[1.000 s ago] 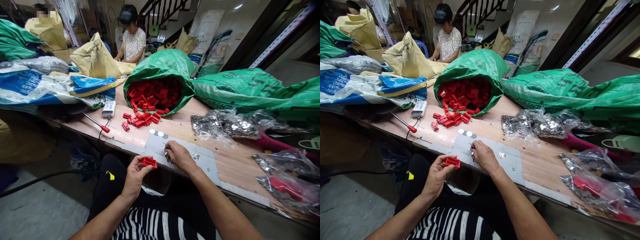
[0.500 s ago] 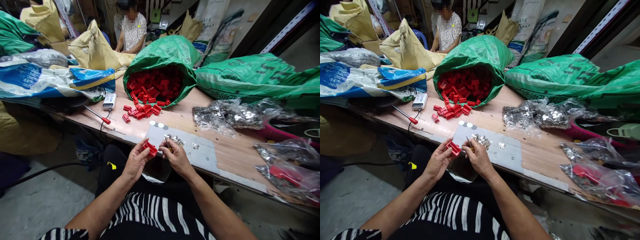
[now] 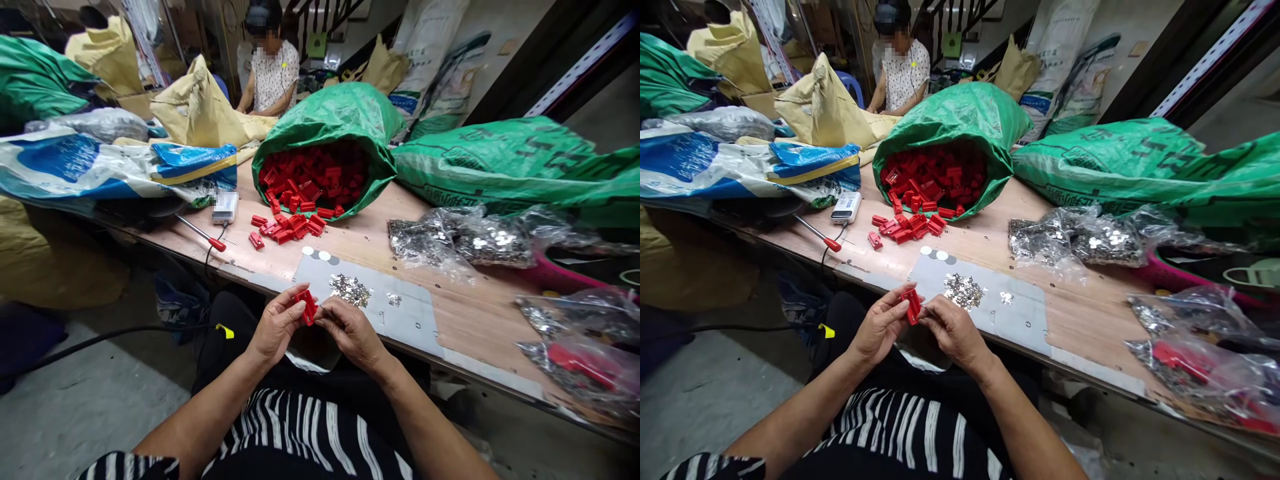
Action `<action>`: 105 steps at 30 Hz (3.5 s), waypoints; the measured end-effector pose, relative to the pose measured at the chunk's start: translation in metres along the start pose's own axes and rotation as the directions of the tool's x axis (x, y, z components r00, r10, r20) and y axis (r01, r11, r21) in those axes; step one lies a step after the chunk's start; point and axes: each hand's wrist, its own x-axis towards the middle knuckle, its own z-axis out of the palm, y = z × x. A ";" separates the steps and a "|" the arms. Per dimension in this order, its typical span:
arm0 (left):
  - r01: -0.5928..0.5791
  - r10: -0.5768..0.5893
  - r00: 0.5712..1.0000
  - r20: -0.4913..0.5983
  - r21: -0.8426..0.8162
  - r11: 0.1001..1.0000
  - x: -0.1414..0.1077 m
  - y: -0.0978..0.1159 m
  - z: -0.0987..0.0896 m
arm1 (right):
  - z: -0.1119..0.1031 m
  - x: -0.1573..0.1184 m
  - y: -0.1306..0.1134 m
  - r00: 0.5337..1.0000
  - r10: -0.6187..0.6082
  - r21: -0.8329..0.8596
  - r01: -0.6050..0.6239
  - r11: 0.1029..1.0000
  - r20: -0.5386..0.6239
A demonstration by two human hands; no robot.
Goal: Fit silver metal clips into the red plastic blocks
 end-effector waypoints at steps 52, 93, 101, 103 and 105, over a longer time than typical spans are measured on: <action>-0.382 0.289 0.921 0.263 0.763 0.522 0.049 0.008 -0.031 | 0.000 0.018 0.014 0.964 0.264 -0.310 -0.245 0.919 0.019; -0.135 0.133 0.991 0.031 0.359 0.924 0.012 0.009 -0.003 | -0.004 -0.006 -0.011 0.947 0.304 0.034 -0.309 0.950 0.101; 0.220 -0.223 0.975 0.015 -0.251 0.943 0.005 0.005 0.003 | -0.006 -0.007 -0.019 0.958 0.248 0.046 -0.257 0.965 0.142; 0.249 -0.262 0.965 -0.009 -0.283 0.926 0.003 0.004 0.005 | -0.007 -0.008 -0.018 0.963 0.236 0.032 -0.242 0.970 0.129; 0.272 -0.291 0.957 -0.017 -0.305 0.913 0.002 0.004 0.007 | -0.007 -0.009 -0.018 0.968 0.230 0.001 -0.231 0.973 0.098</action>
